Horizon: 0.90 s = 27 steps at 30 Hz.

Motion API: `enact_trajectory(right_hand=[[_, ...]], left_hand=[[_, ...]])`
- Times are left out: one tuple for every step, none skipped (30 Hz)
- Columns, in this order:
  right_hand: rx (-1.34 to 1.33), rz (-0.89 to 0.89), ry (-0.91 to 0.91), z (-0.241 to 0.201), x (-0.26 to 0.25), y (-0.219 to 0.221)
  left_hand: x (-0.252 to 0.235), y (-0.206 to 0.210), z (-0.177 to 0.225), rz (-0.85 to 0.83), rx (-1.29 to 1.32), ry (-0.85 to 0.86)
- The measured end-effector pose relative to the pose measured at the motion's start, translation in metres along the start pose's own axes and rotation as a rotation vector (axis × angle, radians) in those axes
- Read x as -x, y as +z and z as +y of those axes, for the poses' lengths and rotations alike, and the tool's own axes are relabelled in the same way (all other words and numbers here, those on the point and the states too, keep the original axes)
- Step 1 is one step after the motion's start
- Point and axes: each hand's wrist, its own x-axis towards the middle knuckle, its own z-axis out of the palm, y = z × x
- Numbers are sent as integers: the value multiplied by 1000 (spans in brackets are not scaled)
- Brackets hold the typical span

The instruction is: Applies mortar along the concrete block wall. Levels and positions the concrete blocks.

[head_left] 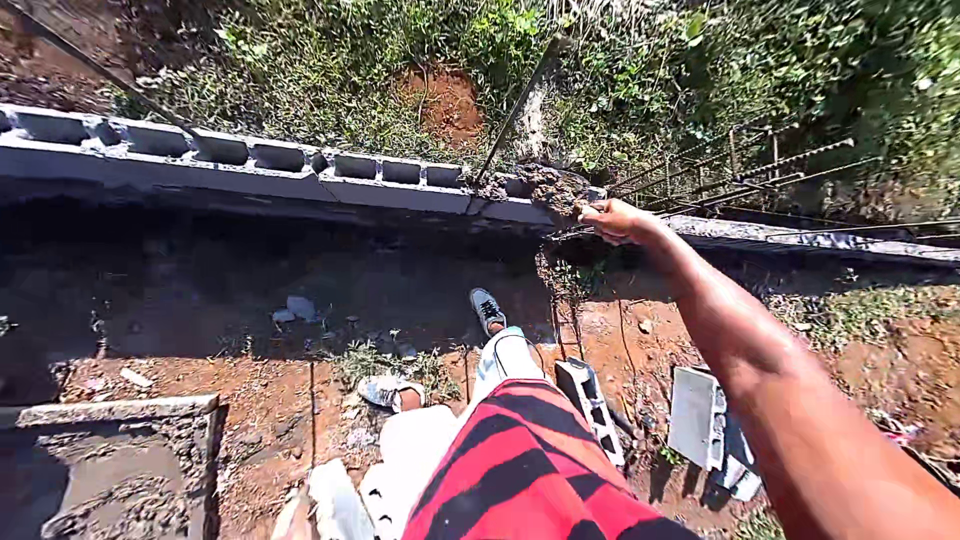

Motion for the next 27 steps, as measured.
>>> enact_trajectory(right_hand=[[30,-4,-33,4,-17,-14],[79,2,-81,4,-35,-29],[125,9,-126,3,-54,-43],[167,10,-162,3,-68,-52],[192,13,-195,2,-81,-58],[221,12,-223,-2,-91,-62],[255,9,-248,-6,-100,-64],[291,8,-274,-10,-107,-64],[341,14,-294,-14,-114,-62],[389,15,-301,-18,-121,-59],[433,24,-305,-20,-129,-53],[473,40,-298,-22,-137,-45],[514,65,-288,-21,-146,-35],[551,87,-281,-17,-154,-24],[579,106,-272,-7,-160,-14],[596,120,-251,4,-161,-7],[602,132,-237,10,-163,-5],[595,145,-232,17,-163,-5],[591,158,-229,25,-159,-5],[582,175,-231,32,-153,-6],[567,193,-231,36,-149,-9],[552,203,-234,38,-148,-11],[545,197,-232,42,-149,-12],[544,188,-225,47,-149,-12],[529,184,-219,51,-147,-13],[494,179,-200,51,-141,-14],[451,161,-167,48,-132,-14]], left_hand=[[16,20,14,-2,3,10],[33,44,32,-14,7,16],[50,67,48,-35,8,20],[66,88,61,-62,13,29],[81,108,75,-98,17,46],[96,127,90,-139,11,63],[109,143,102,-186,-8,82],[119,158,111,-235,-30,103],[127,170,119,-275,-60,128],[133,180,125,-310,-91,143],[136,188,131,-330,-119,154],[137,193,135,-334,-138,157],[137,198,137,-324,-143,150],[139,200,138,-306,-138,132],[143,197,138,-286,-134,111],[145,192,140,-260,-131,101],[145,188,144,-224,-122,104],[146,183,144,-189,-106,98],[149,177,140,-161,-85,86],[151,171,137,-140,-60,68],[150,168,133,-123,-34,52],[149,168,128,-107,-13,34],[151,168,123,-95,-1,1],[154,171,121,-80,-1,-37],[156,175,122,-68,-11,-70],[157,179,125,-66,-30,-94],[157,184,129,-73,-47,-107]])
